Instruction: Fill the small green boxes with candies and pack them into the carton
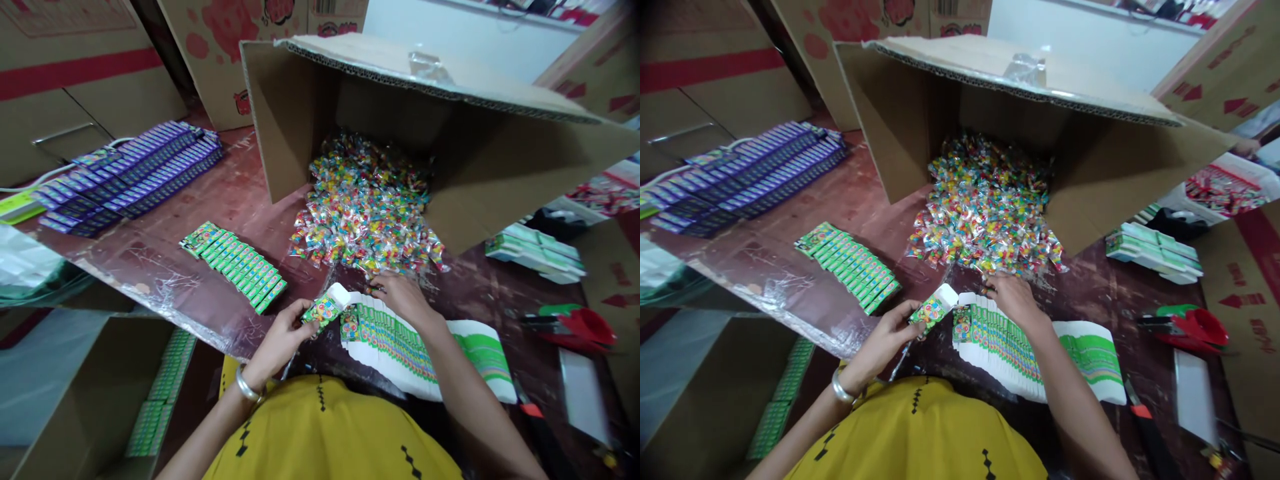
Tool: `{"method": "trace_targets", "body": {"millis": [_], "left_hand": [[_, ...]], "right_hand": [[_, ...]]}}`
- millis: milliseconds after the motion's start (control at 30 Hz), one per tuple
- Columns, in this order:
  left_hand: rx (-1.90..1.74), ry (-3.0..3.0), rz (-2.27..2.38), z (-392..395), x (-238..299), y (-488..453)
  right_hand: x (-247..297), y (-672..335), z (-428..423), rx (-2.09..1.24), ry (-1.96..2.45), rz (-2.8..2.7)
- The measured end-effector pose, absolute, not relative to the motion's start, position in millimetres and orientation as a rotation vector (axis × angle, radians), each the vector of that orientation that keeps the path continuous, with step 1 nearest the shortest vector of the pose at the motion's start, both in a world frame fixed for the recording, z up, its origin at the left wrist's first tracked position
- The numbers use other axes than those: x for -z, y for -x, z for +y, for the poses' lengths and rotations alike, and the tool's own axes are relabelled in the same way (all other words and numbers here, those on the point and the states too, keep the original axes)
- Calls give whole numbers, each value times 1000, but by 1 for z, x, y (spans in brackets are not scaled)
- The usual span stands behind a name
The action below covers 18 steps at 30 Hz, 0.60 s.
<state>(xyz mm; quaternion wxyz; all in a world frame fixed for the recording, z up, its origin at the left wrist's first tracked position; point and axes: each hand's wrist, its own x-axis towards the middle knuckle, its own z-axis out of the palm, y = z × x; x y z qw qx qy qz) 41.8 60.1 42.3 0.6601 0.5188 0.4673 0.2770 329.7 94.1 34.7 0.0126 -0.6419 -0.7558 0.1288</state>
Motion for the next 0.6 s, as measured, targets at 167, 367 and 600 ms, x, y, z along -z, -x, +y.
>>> {"method": "trace_targets", "body": {"millis": [167, 367, 600], "left_hand": [[-644, -1197, 1077, 58, -42, -44], [-732, -1207, 1084, 55, -34, -47], [-752, -1312, 1156, 52, -24, -58]], "right_hand": [[-38, -325, 102, -333, 2018, -2418], [-37, -328, 103, -317, 1935, -2257], [-44, -285, 99, -857, 1575, -1403]]}}
